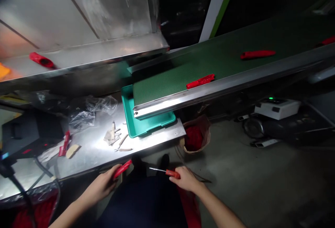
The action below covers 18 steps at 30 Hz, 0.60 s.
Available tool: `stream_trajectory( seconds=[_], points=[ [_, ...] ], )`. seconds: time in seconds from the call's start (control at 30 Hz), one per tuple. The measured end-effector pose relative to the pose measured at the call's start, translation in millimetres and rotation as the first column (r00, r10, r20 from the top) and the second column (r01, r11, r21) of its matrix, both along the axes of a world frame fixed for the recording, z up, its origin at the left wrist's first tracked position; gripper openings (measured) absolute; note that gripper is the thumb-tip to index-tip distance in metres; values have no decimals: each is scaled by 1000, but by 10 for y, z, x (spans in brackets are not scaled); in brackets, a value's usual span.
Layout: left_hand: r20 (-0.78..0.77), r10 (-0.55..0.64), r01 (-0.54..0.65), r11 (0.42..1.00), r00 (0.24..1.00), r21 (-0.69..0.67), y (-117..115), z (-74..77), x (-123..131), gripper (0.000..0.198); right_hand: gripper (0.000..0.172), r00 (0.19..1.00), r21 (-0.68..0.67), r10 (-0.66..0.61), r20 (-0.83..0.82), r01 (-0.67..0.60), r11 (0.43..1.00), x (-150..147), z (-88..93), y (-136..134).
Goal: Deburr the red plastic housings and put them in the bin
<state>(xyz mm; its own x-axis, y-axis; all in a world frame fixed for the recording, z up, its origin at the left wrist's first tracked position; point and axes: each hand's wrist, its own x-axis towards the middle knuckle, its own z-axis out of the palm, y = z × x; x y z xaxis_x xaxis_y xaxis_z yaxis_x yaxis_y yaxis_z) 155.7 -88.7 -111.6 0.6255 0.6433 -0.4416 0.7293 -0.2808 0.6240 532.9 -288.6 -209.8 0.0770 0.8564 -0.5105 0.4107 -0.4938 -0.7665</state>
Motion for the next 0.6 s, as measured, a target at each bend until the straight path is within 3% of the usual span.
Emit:
stream_trajectory(
  seconds=[0.1,0.2,0.27,0.3,0.37,0.47,0.6],
  points=[
    [95,197,-191,979,976,-67,-70,22,104,50,23,939,55,-342,-32,343,938,57,-279,38],
    [193,385,-358,920,902,-162,-159,105,279,52,26,738,45,-672,-70,675,736,82,-584,249],
    [262,508,-451,857,821,-249,-214,244,415,49,29,590,14,-797,-130,805,594,61,-754,458],
    [294,572,-493,816,766,-303,-239,342,482,46,30,525,-2,-835,-164,846,533,39,-820,572],
    [333,779,-576,621,532,-532,-277,576,595,45,30,421,-35,-878,-227,898,440,-17,-912,811],
    [314,873,-529,478,373,-701,-303,930,670,38,29,340,-88,-892,-297,921,381,-108,-967,1164],
    [309,919,-434,390,247,-812,-276,1221,559,34,30,389,-121,-875,-289,891,437,-253,-917,1444]
  ],
)
